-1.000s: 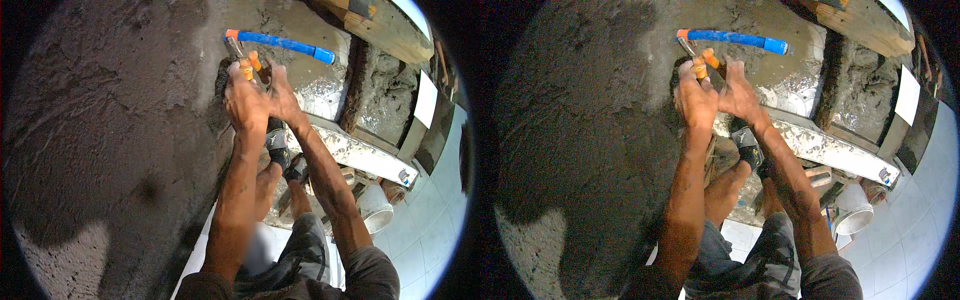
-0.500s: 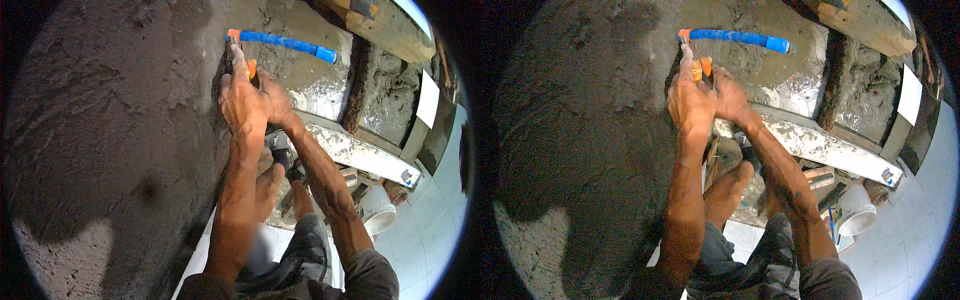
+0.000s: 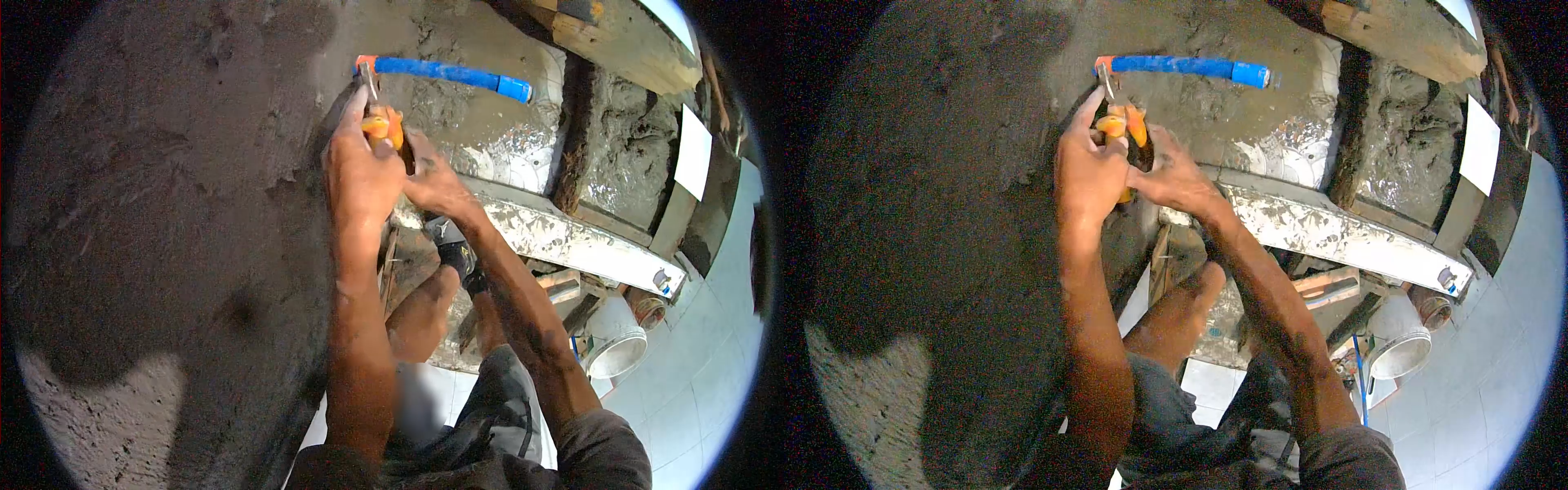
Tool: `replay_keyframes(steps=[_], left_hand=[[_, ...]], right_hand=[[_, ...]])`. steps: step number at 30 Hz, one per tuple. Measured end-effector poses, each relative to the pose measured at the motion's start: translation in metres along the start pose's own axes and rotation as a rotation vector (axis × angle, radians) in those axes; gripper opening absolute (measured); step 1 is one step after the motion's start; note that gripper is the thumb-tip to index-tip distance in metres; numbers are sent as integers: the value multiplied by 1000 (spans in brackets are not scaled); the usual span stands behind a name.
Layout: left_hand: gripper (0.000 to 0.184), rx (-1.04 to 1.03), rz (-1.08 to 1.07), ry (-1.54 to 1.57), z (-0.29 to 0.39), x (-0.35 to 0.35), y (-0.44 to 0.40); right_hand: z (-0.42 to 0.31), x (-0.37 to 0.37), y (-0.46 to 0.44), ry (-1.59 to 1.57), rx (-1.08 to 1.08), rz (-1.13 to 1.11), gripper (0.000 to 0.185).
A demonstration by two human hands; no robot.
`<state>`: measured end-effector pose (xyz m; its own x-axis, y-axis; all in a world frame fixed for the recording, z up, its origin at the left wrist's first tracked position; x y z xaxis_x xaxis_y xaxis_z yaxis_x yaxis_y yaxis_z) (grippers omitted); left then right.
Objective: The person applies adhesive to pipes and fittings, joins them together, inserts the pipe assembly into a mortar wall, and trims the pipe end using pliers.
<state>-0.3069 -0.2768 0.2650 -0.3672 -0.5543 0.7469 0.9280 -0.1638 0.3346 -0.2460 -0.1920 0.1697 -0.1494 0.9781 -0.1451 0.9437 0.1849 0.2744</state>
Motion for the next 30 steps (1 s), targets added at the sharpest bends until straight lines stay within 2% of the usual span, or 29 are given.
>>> replay_keyframes(steps=[1, 3, 4, 6, 7, 10, 13, 16, 19, 21, 23, 25, 30], left_hand=[[57, 15, 13, -5, -5, -3, 0], [55, 94, -18, 60, -11, -5, -4], [55, 53, -9, 28, -9, -4, -6], [55, -24, 10, -39, 0, 1, -8], [48, 28, 18, 41, -1, 2, -9], [48, 55, 11, 18, 2, 8, -8], [45, 82, -17, 54, -2, 9, -10], [48, 74, -12, -30, 3, 9, -7], [46, 61, 10, -110, 12, 11, -6], [43, 59, 17, -131, 12, 12, -7], [41, 43, 13, -150, 12, 11, -7], [37, 12, 9, -170, 13, 13, -9], [33, 73, 17, -214, 30, 25, -8]], right_hand=[[4, 3, -3, 76, 16, -17, 91], [16, 3, -11, 141, 63, 27, 94], [24, 2, -10, 170, 79, 48, 95], [17, -5, -12, 165, 44, 16, 94], [13, -8, -16, 167, 31, 0, 94], [-6, -13, -27, 176, -9, -49, 92], [-18, -15, -28, 43, 1, -61, 84], [-22, -15, -28, -96, 42, 0, 79], [-17, -15, -28, -75, -56, 48, 77], [-18, -17, -33, 70, 114, 24, 77], [-8, -24, -37, 126, 197, 31, 77], [13, -36, -40, 75, 182, 48, 76], [11, -42, -41, -38, 97, 38, 78]])
Point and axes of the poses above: each hand's wrist, its own y-axis away from the middle knuckle, its own x-axis out of the back of the hand, z = x × y, the point moved 5 cm from there along -y, towards the middle knuckle, and after that the axes turned 9 degrees about -z, right-handed, at the moved point
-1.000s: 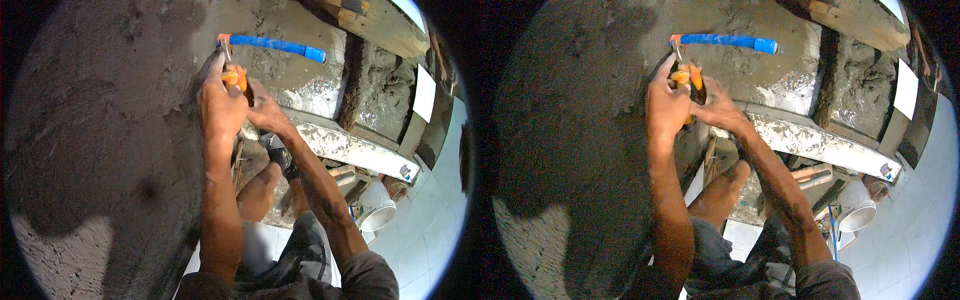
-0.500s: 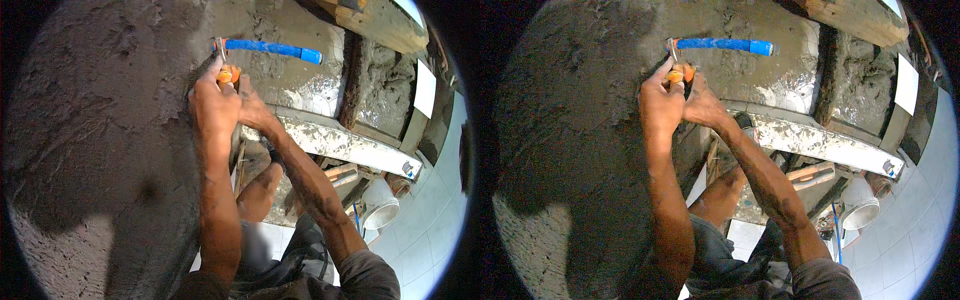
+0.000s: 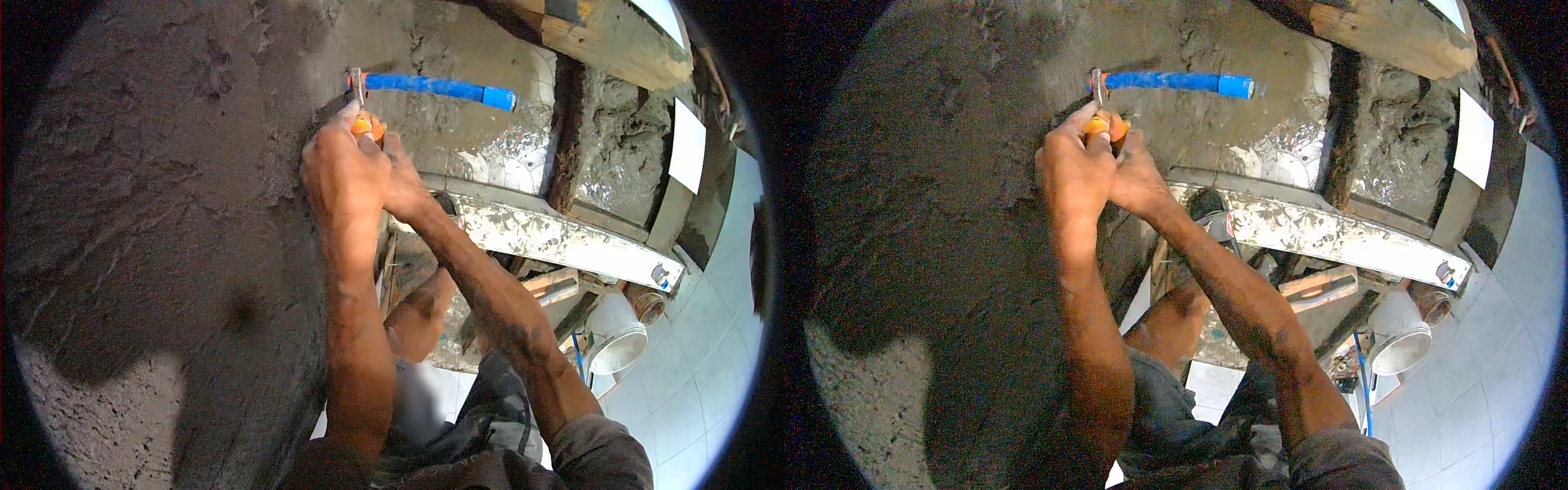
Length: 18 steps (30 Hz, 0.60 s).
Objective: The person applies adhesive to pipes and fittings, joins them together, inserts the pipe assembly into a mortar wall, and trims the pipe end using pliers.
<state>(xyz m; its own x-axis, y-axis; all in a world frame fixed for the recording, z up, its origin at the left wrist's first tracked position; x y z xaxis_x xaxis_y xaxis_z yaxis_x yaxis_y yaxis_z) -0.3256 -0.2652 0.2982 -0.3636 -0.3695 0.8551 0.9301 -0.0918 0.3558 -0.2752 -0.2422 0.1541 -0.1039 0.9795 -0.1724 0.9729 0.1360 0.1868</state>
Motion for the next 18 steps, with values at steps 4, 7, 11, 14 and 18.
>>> replay_keyframes(steps=[4, 7, 11, 14, 18], left_hand=[[33, 8, -21, -9, 5, 6, -1], [35, 64, -97, -9, 23, 15, 11], [38, -172, 37, -145, 47, 22, 32], [32, -334, 85, -126, 82, 26, 58], [15, -350, -161, 250, 107, 43, 79]], right_hand=[[-3, -2, -5, -227, -64, -53, 87], [-11, -2, -7, -318, -123, -73, 83], [-32, 4, 4, -302, -281, -17, 69], [-44, 5, 9, -275, -407, 51, 60], [-51, 4, 7, -226, -527, 118, 47]])
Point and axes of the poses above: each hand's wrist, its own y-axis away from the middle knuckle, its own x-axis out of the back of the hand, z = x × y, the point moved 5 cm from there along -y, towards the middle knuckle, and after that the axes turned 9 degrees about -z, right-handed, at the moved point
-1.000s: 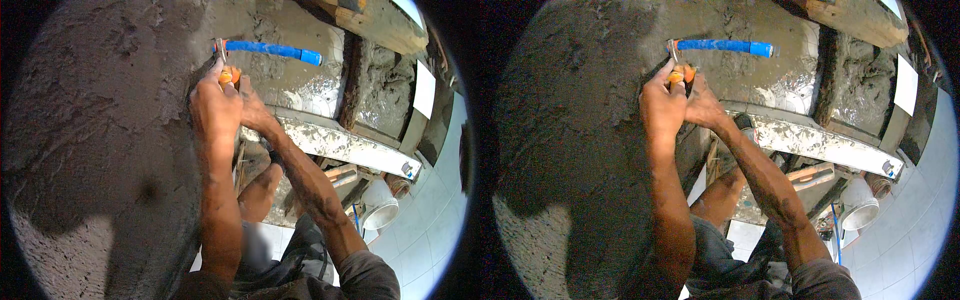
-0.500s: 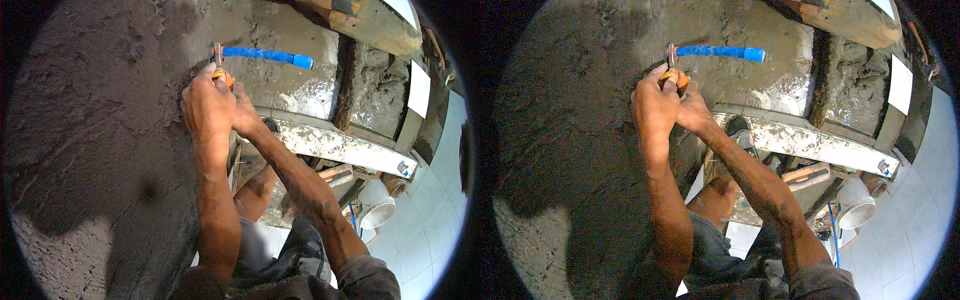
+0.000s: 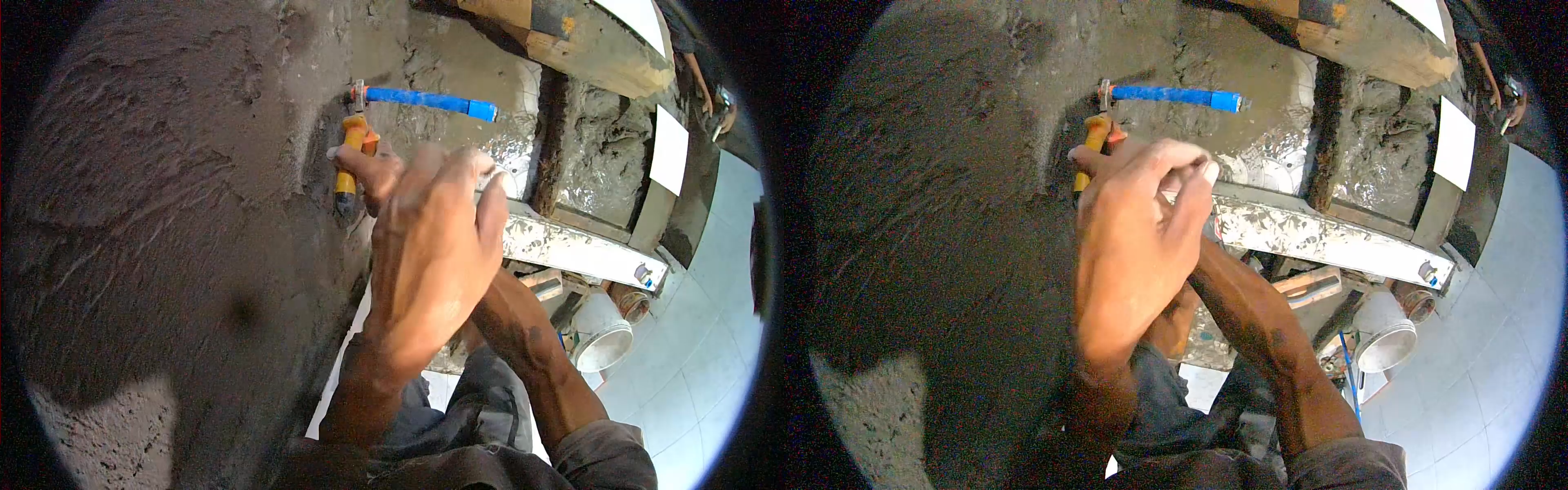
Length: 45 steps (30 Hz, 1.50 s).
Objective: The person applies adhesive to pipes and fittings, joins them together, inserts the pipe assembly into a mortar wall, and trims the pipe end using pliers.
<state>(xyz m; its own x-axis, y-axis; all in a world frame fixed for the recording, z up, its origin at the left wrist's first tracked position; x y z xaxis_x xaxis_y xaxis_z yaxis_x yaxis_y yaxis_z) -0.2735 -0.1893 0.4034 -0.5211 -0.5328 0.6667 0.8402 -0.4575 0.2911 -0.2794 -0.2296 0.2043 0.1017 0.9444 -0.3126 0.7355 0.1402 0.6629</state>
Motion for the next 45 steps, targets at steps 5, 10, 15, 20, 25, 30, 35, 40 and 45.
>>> replay_keyframes(steps=[5, 10, 15, 20, 25, 30, 35, 40, 45], left_hand=[[19, 109, -752, 250, -7, 4, 56], [23, 71, -1197, -98, -50, -78, 127], [23, -80, -1164, -248, -51, -212, 154], [24, -71, -972, -168, -47, -237, 140], [24, -49, -904, -164, -49, -236, 137], [25, -61, -867, -155, -42, -242, 130], [25, -82, -833, -133, -26, -257, 121], [26, -92, -804, -124, -22, -264, 121], [27, -88, -796, -140, -29, -256, 122]], right_hand=[[-17, 3, 12, -268, -30, -116, 96], [-25, 2, 19, -304, -106, -120, 81], [-38, -3, 21, -244, 103, -134, 52], [-33, -1, 17, -180, 23, -115, 47], [-33, -5, 16, -249, -20, -121, 45], [-33, -8, 14, -288, -153, -131, 45], [-40, -5, 22, -271, -157, -113, 49], [-54, -6, 33, -289, -98, -120, 51], [-51, -8, 24, -321, -97, -100, 51]])
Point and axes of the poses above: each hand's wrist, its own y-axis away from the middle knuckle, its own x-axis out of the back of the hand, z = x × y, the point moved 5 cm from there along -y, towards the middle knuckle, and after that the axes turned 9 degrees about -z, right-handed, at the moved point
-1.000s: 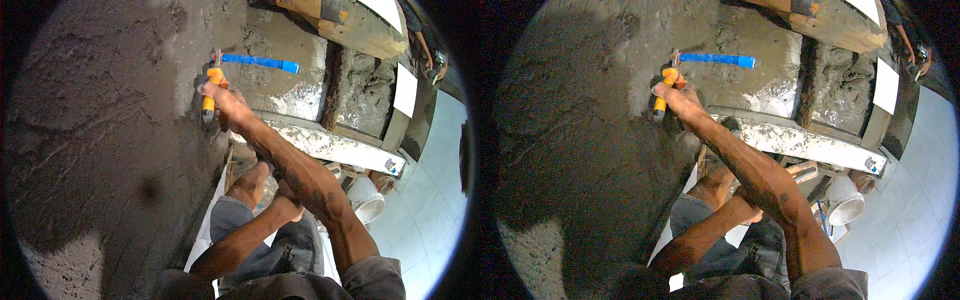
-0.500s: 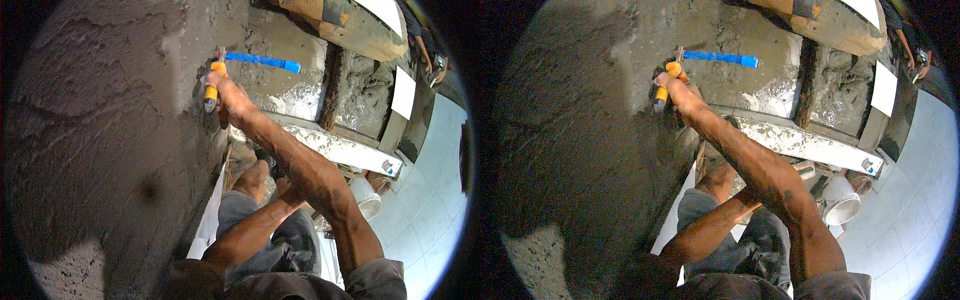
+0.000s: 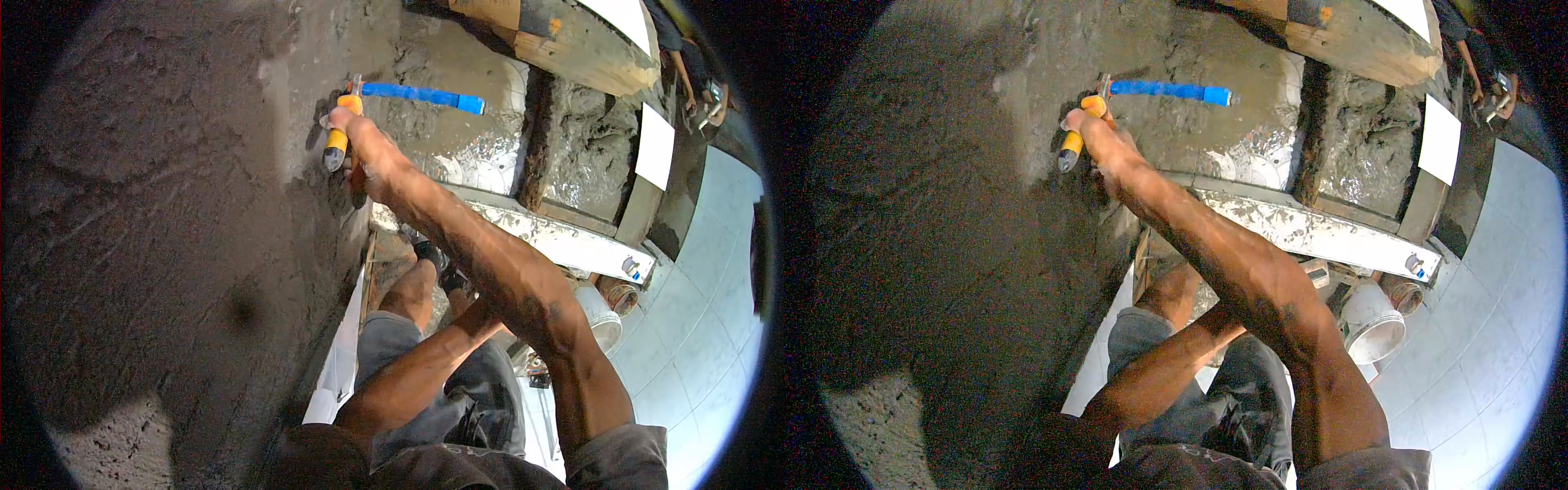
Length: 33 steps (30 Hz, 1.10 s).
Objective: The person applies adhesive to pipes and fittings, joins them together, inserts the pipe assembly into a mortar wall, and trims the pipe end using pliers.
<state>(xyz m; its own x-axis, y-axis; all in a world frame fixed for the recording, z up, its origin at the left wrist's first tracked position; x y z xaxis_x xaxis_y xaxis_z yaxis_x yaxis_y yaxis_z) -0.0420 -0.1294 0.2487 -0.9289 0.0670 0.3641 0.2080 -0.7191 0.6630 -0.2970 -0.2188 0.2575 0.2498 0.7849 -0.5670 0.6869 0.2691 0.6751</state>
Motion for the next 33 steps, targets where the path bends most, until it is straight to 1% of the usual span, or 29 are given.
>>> replay_keyframes(steps=[5, 8, 11, 13, 14, 15, 16, 18, 21, 24, 25, 26, 29, 30, 32, 33], left_hand=[[27, 14, -15, 2, -8, 4, 7], [28, 11, -22, 11, -13, 12, 15], [28, -6, -14, 47, -25, 33, 37], [28, -37, -16, 101, -40, 67, 68], [28, -15, -88, 124, -53, 90, 83], [33, 145, -421, 39, -63, 111, 91], [34, 140, -144, 313, -93, 120, 117], [31, 490, 96, 638, -119, 147, 159], [39, 569, 693, 914, -127, 179, 166], [49, 529, 842, 778, -140, 173, 138], [50, 477, 821, 727, -148, 167, 128], [51, 419, 804, 676, -157, 160, 115], [49, 372, 794, 521, -165, 153, 86], [48, 339, 838, 546, -171, 145, 78], [43, 355, 893, 564, -185, 134, 65], [43, 366, 896, 630, -191, 130, 59]], right_hand=[[-1, 0, 4, -25, -66, 2, 51], [0, 0, 2, -34, -29, -40, 52], [0, 3, 4, 43, -24, -25, 58], [-1, 9, 10, 144, -16, -89, 68], [-2, 14, 12, 193, -11, -120, 74], [-5, 19, 14, 232, 35, -135, 77], [-5, 22, 16, 269, 78, -152, 81], [0, 29, 14, 376, 131, -153, 86], [14, 42, 2, 527, 184, -87, 93], [37, 64, -19, 656, 215, -48, 97], [48, 72, -24, 699, 219, -54, 98], [48, 77, -21, 709, 207, -29, 87], [29, 79, -8, 806, 478, -138, 76], [32, 82, -18, 855, 499, -215, 92], [35, 94, -28, 925, 543, -207, 89], [36, 96, -29, 957, 565, -206, 88]])
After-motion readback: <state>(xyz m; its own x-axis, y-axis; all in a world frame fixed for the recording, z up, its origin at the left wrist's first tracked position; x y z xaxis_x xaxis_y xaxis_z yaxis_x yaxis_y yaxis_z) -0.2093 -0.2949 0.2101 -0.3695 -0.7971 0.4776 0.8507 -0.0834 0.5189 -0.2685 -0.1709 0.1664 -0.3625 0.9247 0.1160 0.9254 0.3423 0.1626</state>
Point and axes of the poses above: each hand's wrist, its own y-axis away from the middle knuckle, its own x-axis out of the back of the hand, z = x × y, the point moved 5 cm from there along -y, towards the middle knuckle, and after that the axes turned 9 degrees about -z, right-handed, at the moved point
